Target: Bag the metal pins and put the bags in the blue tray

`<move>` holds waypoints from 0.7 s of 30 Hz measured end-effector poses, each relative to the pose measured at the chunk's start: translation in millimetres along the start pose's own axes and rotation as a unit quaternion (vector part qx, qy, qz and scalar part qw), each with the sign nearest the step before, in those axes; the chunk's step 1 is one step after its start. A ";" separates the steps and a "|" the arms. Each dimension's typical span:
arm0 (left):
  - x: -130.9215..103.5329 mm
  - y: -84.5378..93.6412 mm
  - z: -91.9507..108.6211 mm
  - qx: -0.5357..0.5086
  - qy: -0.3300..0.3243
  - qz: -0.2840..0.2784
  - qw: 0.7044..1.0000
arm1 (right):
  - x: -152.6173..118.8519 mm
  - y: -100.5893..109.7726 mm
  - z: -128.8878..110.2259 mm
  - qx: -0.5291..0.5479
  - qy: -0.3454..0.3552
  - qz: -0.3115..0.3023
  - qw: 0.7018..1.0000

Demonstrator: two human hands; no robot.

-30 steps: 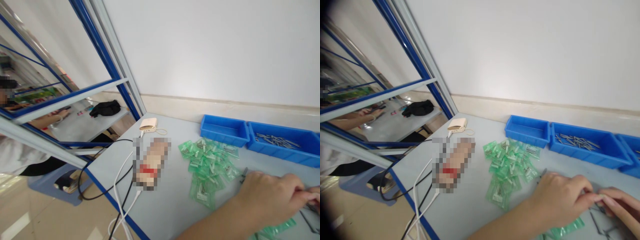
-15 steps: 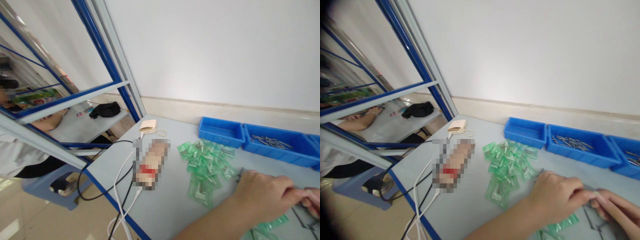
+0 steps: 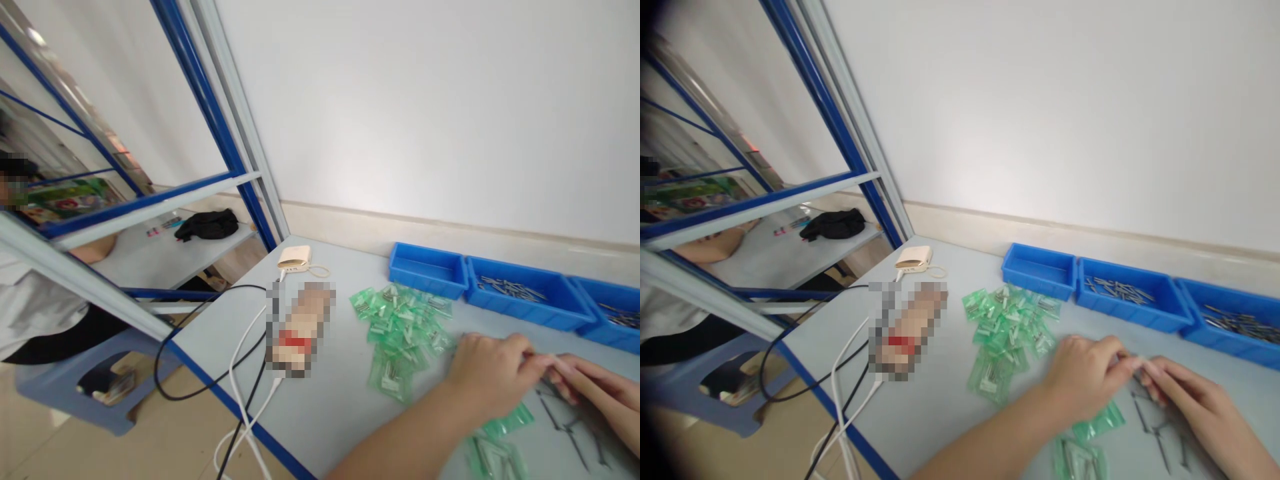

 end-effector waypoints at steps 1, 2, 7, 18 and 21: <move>0.3 3.2 -1.9 -0.005 0.011 0.011 1.000 | 4.6 -0.8 -9.6 0.011 -0.001 -0.027 1.000; 0.9 7.1 -4.4 -0.008 0.025 0.024 0.999 | 11.2 -0.9 -19.6 0.020 -0.001 -0.051 0.999; 0.7 43.4 -21.9 0.043 0.147 0.128 0.980 | 69.3 20.5 -63.8 -0.030 0.027 0.017 0.999; -129.8 200.7 -92.8 0.317 0.416 0.235 0.820 | 13.2 42.4 -77.5 -0.166 0.084 0.100 0.977; -151.0 207.1 -121.6 0.278 0.468 0.146 0.826 | -4.5 38.0 -41.5 -0.081 0.068 0.064 0.992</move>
Point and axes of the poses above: each hand's wrist, its own x-axis towards the middle knuckle, its own y-axis out of the back of the hand, z = x × y, the point moved 7 cm from there along x, towards the middle knuckle, and after that the axes turned 3 degrees about -y, right-handed, at the moved point
